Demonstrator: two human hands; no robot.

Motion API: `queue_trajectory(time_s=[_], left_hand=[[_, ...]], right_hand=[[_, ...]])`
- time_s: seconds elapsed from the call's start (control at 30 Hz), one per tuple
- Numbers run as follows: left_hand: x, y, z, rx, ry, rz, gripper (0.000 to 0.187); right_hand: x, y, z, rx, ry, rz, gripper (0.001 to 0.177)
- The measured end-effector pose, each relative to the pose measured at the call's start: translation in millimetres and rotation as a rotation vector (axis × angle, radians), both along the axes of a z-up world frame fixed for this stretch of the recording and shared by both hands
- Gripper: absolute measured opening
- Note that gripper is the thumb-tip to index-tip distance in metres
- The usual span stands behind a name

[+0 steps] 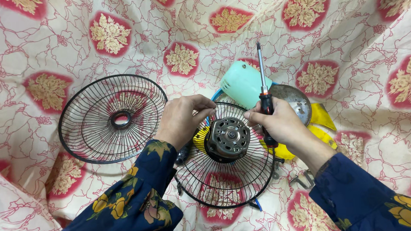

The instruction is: The person uses a screwdriver to tighten screws on the central motor housing of a disassembled electric fan. The fan cage and blades are removed and placed nearby on a patterned cloth surface.

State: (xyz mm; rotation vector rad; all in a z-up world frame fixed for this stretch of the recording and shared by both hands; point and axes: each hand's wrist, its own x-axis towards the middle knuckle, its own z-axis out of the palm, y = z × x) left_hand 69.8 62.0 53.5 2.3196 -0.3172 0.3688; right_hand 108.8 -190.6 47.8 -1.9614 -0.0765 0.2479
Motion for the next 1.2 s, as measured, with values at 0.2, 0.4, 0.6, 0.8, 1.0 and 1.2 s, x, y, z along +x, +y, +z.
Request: queue_trajectory(time_s=[0.2, 0.4, 0.6, 0.8, 1.0, 1.2], left_hand=[[1.4, -3.5, -6.8, 0.057, -0.064, -0.070, 0.017], [5.8, -1.8, -2.6, 0.186, -0.079, -0.101, 0.014], [8.5, -2.5, -4.2, 0.303, -0.116, -0.131, 0.012], [12.4, -7.5, -6.9, 0.349, -0.073, -0.092, 0.012], [11.3, -8.3, -5.6, 0.380, 0.054, -0.091, 0.014], [0.5, -5.2, -12.8, 0.184, 0.059, -0.027, 0.025]], right_hand=[[0.6, -1.3, -9.7, 0.019, -0.026, 0.036, 0.019], [3.7, 2.0, -10.7, -0.018, 0.052, 0.031, 0.022], [7.3, 3.0, -12.4, -0.037, -0.016, 0.066, 0.022], [6.9, 3.0, -11.7, -0.047, -0.009, 0.072, 0.023], [6.7, 2.8, -6.4, -0.082, 0.028, 0.078, 0.023], [13.2, -7.4, 6.2, -0.038, 0.244, 0.076, 0.026]])
